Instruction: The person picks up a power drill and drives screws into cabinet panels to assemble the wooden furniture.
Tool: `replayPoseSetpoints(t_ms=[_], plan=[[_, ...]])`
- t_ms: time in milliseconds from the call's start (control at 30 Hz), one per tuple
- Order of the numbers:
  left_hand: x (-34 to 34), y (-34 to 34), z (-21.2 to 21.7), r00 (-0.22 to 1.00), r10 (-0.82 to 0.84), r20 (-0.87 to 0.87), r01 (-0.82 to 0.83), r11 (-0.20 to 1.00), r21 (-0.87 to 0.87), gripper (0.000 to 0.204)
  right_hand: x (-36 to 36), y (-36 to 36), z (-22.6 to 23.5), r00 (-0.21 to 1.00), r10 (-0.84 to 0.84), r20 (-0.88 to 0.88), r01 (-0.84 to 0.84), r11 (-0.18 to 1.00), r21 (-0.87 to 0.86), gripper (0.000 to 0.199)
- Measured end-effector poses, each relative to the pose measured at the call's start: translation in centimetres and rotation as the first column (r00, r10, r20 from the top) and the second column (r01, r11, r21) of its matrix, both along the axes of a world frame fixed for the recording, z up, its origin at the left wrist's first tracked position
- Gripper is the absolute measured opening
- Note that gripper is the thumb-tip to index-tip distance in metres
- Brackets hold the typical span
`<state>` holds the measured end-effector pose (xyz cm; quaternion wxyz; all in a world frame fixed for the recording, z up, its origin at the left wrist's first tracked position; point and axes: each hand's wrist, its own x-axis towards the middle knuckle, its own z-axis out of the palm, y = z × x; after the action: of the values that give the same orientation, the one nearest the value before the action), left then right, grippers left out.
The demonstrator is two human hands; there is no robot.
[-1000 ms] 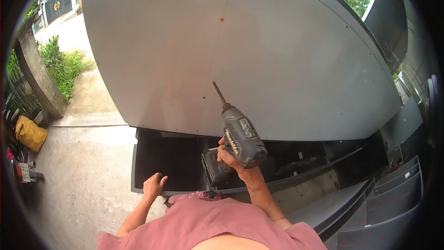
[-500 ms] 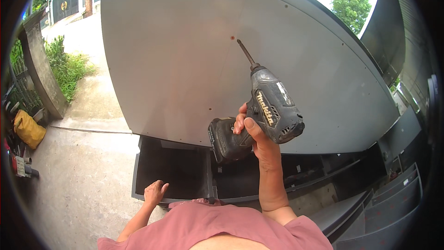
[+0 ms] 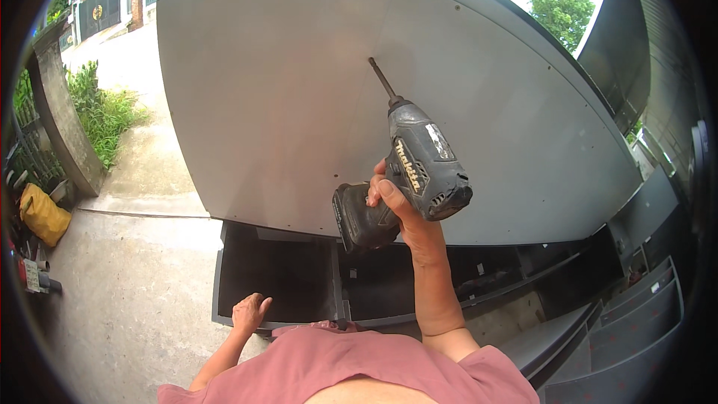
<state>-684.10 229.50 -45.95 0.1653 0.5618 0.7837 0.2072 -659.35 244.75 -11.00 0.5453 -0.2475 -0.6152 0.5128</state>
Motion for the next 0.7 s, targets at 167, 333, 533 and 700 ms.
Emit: replayPoseSetpoints(t_ms=[167, 333, 533, 700], plan=[[-0.1, 0.0, -0.6, 1.0, -0.01, 0.0, 0.01, 1.0, 0.029, 0.04, 0.1, -0.3, -0.2, 0.999, -0.033, -0.006, 0.033, 0.999, -0.009, 0.034], [0.0, -0.2, -0.5, 1.0, -0.01, -0.012, 0.011, 0.998, 0.063, 0.038, 2.0, -0.8, 2.5, 0.997, 0.0, -0.078, 0.004, 0.998, 0.061, 0.04], [0.9, 0.6, 0.4, 1.0, 0.009, -0.03, -0.006, 0.996, 0.085, 0.036, 5.0, 1.7, 8.1, 0.979, -0.044, -0.197, 0.07, 0.99, 0.127, 0.05], [-0.5, -0.1, -1.7, 0.999, 0.013, -0.047, -0.007, 0.994, 0.108, 0.036, 4.8, 1.5, 8.1, 0.974, -0.057, -0.218, 0.088, 0.987, 0.134, 0.05]])
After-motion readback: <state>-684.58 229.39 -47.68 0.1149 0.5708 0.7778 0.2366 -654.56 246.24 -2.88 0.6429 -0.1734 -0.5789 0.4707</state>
